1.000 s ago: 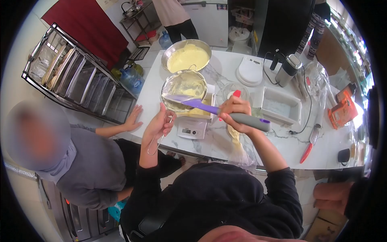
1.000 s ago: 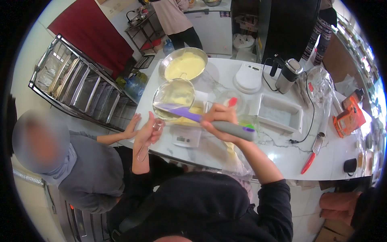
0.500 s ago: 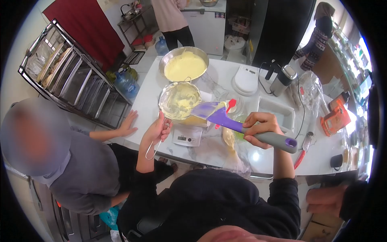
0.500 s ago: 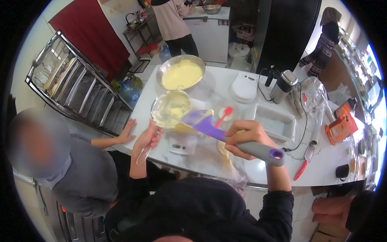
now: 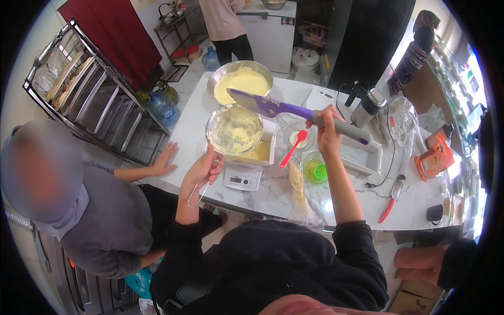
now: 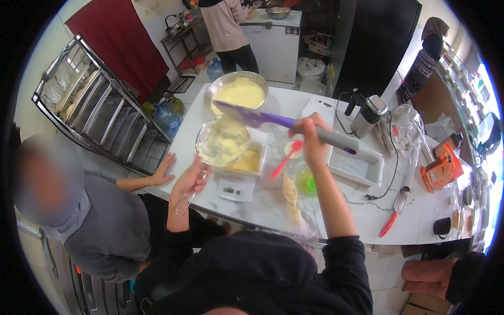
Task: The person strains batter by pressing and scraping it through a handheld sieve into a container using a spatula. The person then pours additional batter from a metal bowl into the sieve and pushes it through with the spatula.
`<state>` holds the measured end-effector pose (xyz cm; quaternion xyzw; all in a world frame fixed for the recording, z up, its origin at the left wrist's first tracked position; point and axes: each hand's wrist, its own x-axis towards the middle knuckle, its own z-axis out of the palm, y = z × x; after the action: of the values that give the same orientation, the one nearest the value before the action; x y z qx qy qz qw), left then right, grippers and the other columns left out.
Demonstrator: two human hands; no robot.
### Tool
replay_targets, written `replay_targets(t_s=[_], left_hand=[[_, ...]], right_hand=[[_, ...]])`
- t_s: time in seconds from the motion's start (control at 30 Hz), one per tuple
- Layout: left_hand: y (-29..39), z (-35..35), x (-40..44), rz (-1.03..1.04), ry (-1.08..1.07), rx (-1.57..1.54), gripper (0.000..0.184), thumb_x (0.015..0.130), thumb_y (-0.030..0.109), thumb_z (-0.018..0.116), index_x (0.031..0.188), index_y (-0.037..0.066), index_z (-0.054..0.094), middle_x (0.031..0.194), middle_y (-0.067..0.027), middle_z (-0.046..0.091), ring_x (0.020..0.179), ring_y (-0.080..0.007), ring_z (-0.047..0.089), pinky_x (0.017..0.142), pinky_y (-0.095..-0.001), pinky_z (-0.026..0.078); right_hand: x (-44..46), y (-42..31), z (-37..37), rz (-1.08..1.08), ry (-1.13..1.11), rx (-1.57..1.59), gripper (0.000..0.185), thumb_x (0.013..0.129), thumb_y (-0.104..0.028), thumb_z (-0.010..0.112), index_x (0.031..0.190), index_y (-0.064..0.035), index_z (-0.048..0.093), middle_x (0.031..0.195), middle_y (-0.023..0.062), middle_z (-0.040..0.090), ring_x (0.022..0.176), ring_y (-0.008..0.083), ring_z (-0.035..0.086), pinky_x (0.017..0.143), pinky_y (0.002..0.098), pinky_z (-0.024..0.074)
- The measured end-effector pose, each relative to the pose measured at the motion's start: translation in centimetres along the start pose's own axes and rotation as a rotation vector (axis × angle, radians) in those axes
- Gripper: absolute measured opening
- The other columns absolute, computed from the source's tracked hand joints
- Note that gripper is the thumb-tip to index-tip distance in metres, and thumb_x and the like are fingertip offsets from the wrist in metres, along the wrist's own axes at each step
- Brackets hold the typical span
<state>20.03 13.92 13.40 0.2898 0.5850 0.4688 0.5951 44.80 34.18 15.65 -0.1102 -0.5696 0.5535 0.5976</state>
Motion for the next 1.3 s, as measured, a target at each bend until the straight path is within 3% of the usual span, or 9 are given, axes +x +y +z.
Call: replay_targets(t_s=[0.07, 0.27, 0.37, 0.57, 0.67, 0.77, 0.97, 1.13, 1.3], left_hand=[[-0.1, -0.1, 0.1, 0.009, -0.002, -0.025, 0.061, 0.078, 0.064, 0.022, 0.070, 0.007, 0.043, 0.042, 0.0069, 0.030, 0.030, -0.0024, 0.031, 0.028, -0.0160, 0.030], [-0.1, 0.1, -0.4, 0.036, 0.032, -0.070, 0.060, 0.079, 0.063, 0.023, 0.070, 0.007, 0.043, 0.043, 0.0068, 0.030, 0.031, -0.0027, 0.031, 0.029, -0.0167, 0.031], [-0.2, -0.1, -0.2, 0.053, 0.035, -0.081, 0.059, 0.080, 0.062, 0.023, 0.070, 0.006, 0.043, 0.043, 0.0067, 0.030, 0.032, -0.0030, 0.031, 0.029, -0.0172, 0.031], [-0.2, 0.1, 0.1, 0.058, -0.019, -0.049, 0.060, 0.080, 0.061, 0.023, 0.071, 0.006, 0.043, 0.044, 0.0056, 0.032, 0.033, -0.0037, 0.032, 0.030, -0.0178, 0.031], [-0.5, 0.4, -0.2, 0.033, -0.027, -0.056, 0.060, 0.080, 0.061, 0.023, 0.071, 0.006, 0.043, 0.045, 0.0050, 0.032, 0.034, -0.0037, 0.032, 0.031, -0.0181, 0.031], [-0.1, 0.2, 0.1, 0.066, -0.031, -0.055, 0.060, 0.080, 0.061, 0.023, 0.072, 0.006, 0.043, 0.045, 0.0050, 0.032, 0.034, -0.0039, 0.032, 0.031, -0.0182, 0.031], [-0.2, 1.1, 0.4, 0.061, 0.006, -0.094, 0.060, 0.080, 0.062, 0.022, 0.074, 0.006, 0.043, 0.045, 0.0051, 0.031, 0.033, -0.0040, 0.032, 0.031, -0.0178, 0.031], [-0.7, 1.6, 1.2, 0.017, 0.014, -0.141, 0.059, 0.081, 0.061, 0.022, 0.074, 0.006, 0.043, 0.045, 0.0052, 0.031, 0.034, -0.0042, 0.033, 0.031, -0.0176, 0.030], [-0.5, 2.1, 1.5, 0.020, 0.014, -0.123, 0.060, 0.080, 0.062, 0.021, 0.074, 0.007, 0.044, 0.045, 0.0053, 0.032, 0.034, -0.0043, 0.033, 0.032, -0.0186, 0.031]], right_hand=[[0.0, 1.1, 0.4, 0.061, 0.030, 0.070, 0.029, 0.084, -0.025, 0.048, 0.072, 0.0014, 0.046, 0.070, 0.0082, 0.046, 0.059, 0.0208, 0.053, 0.054, 0.0308, 0.0448], [-1.1, 1.8, 0.0, 0.330, 0.415, 0.226, 0.023, 0.083, -0.025, 0.050, 0.077, -0.0032, 0.047, 0.070, 0.0067, 0.047, 0.053, 0.0184, 0.051, 0.050, 0.0290, 0.0429], [-1.1, 1.8, -0.8, 0.344, 0.423, 0.194, 0.024, 0.082, -0.027, 0.051, 0.077, -0.0043, 0.047, 0.065, 0.0056, 0.047, 0.048, 0.0167, 0.050, 0.046, 0.0272, 0.0411], [0.4, 0.6, 0.0, 0.150, 0.337, 0.147, 0.027, 0.085, -0.025, 0.047, 0.077, 0.0007, 0.048, 0.069, 0.0094, 0.050, 0.049, 0.0186, 0.052, 0.050, 0.0272, 0.0436], [0.5, 0.4, 0.4, 0.159, 0.238, -0.004, 0.029, 0.085, -0.025, 0.046, 0.072, 0.0008, 0.048, 0.065, 0.0087, 0.050, 0.051, 0.0177, 0.053, 0.051, 0.0263, 0.0436], [0.1, 0.3, 0.5, 0.134, 0.138, -0.081, 0.029, 0.086, -0.026, 0.046, 0.074, 0.0000, 0.047, 0.064, 0.0073, 0.048, 0.047, 0.0173, 0.052, 0.044, 0.0262, 0.0431], [-3.1, -2.2, 2.2, 0.095, 0.214, -0.240, 0.027, 0.085, -0.022, 0.045, 0.070, 0.0009, 0.046, 0.061, 0.0074, 0.045, 0.044, 0.0174, 0.050, 0.042, 0.0246, 0.0420], [-6.9, -3.3, 4.3, -0.024, 0.246, -0.122, 0.024, 0.082, -0.017, 0.040, 0.070, 0.0034, 0.042, 0.075, 0.0148, 0.044, 0.048, 0.0194, 0.048, 0.041, 0.0280, 0.0428], [-9.5, -1.5, 5.2, -0.083, 0.327, -0.129, 0.020, 0.083, -0.016, 0.039, 0.074, 0.0021, 0.040, 0.075, 0.0139, 0.045, 0.050, 0.0200, 0.050, 0.044, 0.0301, 0.0448]])
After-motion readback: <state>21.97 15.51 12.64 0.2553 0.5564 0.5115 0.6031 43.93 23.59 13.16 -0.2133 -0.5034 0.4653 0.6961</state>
